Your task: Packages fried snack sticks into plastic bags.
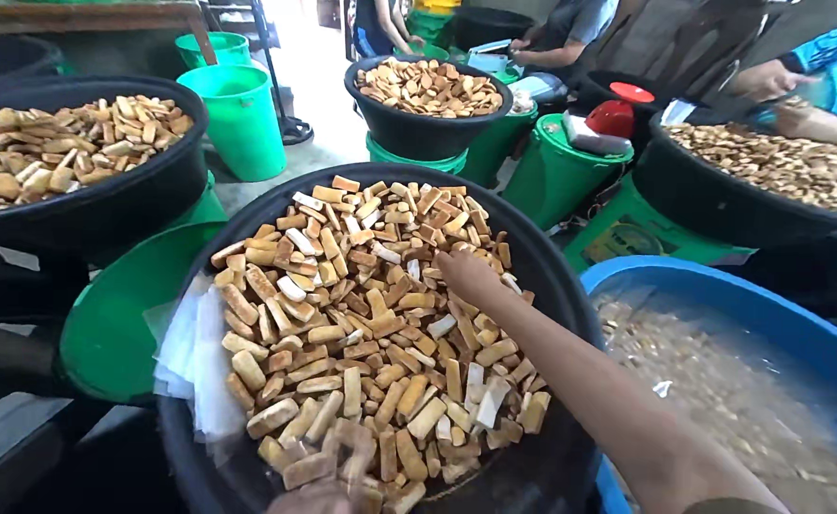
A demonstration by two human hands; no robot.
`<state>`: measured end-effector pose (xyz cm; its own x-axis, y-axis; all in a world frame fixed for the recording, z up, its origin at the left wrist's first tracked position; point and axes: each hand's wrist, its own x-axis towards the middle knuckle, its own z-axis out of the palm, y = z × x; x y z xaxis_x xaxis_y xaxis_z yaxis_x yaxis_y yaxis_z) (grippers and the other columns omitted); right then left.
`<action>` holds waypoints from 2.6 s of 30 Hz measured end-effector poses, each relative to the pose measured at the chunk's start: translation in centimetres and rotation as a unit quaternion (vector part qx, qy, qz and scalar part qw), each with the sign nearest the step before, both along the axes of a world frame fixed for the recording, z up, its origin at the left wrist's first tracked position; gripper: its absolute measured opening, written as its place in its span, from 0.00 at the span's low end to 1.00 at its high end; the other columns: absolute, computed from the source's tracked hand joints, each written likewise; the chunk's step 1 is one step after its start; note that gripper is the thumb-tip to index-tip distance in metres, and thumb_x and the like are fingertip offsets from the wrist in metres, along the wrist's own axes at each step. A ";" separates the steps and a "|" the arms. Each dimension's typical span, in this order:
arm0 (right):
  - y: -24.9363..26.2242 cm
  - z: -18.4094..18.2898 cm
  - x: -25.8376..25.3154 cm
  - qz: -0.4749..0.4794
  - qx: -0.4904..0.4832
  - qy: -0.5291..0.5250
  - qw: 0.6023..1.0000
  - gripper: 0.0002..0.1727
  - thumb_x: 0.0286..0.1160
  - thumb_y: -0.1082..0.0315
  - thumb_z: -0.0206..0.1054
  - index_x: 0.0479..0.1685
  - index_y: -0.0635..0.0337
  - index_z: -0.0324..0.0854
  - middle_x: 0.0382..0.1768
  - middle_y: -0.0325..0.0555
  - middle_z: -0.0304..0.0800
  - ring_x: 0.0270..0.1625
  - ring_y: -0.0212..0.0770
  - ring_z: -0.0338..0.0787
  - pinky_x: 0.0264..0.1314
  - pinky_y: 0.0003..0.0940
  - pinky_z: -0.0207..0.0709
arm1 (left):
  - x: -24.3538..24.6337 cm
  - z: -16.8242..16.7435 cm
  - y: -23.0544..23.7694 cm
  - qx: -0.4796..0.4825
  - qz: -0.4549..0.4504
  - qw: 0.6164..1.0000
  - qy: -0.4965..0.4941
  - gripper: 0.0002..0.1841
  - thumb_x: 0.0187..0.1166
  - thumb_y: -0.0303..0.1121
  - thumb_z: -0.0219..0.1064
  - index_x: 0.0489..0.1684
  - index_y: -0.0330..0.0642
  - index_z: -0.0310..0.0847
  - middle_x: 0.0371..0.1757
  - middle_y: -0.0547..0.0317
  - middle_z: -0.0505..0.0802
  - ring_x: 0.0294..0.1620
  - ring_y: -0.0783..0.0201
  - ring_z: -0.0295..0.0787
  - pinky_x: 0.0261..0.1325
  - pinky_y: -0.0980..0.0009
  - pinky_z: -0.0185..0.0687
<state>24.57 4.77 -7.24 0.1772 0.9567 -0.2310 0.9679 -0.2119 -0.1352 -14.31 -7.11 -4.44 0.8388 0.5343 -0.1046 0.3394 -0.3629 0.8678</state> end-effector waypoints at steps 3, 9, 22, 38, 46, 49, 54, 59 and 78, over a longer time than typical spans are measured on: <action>0.0 0.0 -0.2 -0.025 0.014 0.061 0.998 0.24 0.82 0.66 0.66 0.75 0.63 0.76 0.67 0.67 0.83 0.73 0.68 0.81 0.72 0.66 0.74 | 0.1 0.9 1.7 -0.195 0.102 0.974 -0.064 0.20 0.90 0.35 0.42 0.37 0.40 0.82 0.35 0.72 0.85 0.34 0.80 0.79 0.40 0.79 0.77; 0.2 -1.0 -2.3 -0.036 0.034 0.131 0.990 0.23 0.85 0.62 0.64 0.74 0.66 0.77 0.74 0.68 0.77 0.74 0.66 0.80 0.76 0.62 0.73 | 3.6 4.8 4.9 -0.196 0.299 0.881 -0.310 0.13 0.84 0.27 0.58 0.29 0.56 0.81 0.27 0.72 0.91 0.15 0.82 0.79 0.15 0.85 0.76; 0.8 -1.0 -1.6 0.005 0.015 0.013 1.000 0.26 0.84 0.80 0.54 0.82 0.64 0.66 0.79 0.68 0.70 0.75 0.71 0.78 0.72 0.64 0.76 | 11.8 6.3 12.5 0.341 0.380 0.822 -0.251 0.11 0.86 0.28 0.59 0.59 0.35 0.83 0.47 0.51 0.90 0.37 0.66 0.87 0.41 0.67 0.86; 0.9 -0.1 -5.6 -0.044 -0.056 -0.116 0.991 0.34 0.79 0.72 0.66 0.86 0.67 0.62 0.77 0.75 0.72 0.73 0.76 0.79 0.70 0.71 0.74 | 14.8 4.0 12.0 0.249 0.180 0.950 0.056 0.19 0.85 0.21 0.56 0.71 0.35 0.81 0.72 0.41 0.85 0.73 0.45 0.83 0.76 0.53 0.77; 1.6 -0.3 -4.0 -0.087 -0.045 -0.119 0.988 0.31 0.83 0.63 0.65 0.84 0.65 0.66 0.68 0.78 0.80 0.70 0.79 0.81 0.67 0.76 0.72 | 14.2 4.0 12.2 0.269 0.189 0.943 -0.044 0.16 0.83 0.20 0.58 0.65 0.30 0.83 0.64 0.39 0.89 0.67 0.44 0.87 0.71 0.53 0.81; 1.8 -1.9 -2.0 -0.098 0.030 -0.037 0.994 0.35 0.82 0.54 0.68 0.80 0.69 0.70 0.72 0.82 0.75 0.75 0.81 0.75 0.72 0.80 0.65 | 14.3 3.9 12.2 0.296 0.195 0.932 -0.078 0.16 0.83 0.18 0.57 0.65 0.30 0.84 0.61 0.37 0.90 0.64 0.42 0.88 0.68 0.53 0.82; 0.6 -2.9 -2.6 -0.019 0.024 -0.095 0.995 0.27 0.89 0.63 0.57 0.83 0.67 0.69 0.74 0.78 0.75 0.74 0.78 0.77 0.71 0.76 0.69 | 14.2 3.9 12.2 0.328 0.205 0.917 -0.095 0.15 0.82 0.19 0.59 0.63 0.31 0.86 0.61 0.40 0.91 0.65 0.45 0.89 0.71 0.54 0.81; -1.6 0.3 -2.1 0.041 0.099 -0.007 0.994 0.24 0.85 0.68 0.62 0.79 0.65 0.75 0.70 0.79 0.77 0.72 0.80 0.78 0.71 0.74 0.72 | 13.6 4.0 12.5 0.355 0.208 0.911 -0.032 0.17 0.81 0.18 0.58 0.64 0.32 0.86 0.65 0.42 0.91 0.70 0.43 0.86 0.75 0.52 0.77; -7.1 9.8 -7.2 0.171 0.136 0.133 0.967 0.17 0.77 0.73 0.71 0.64 0.64 0.84 0.70 0.61 0.77 0.58 0.51 0.89 0.60 0.45 0.86 | 16.2 2.4 11.7 0.182 0.143 0.972 -0.045 0.32 0.80 0.20 0.64 0.87 0.41 0.65 0.85 0.44 0.71 0.65 0.48 0.87 0.62 0.52 0.86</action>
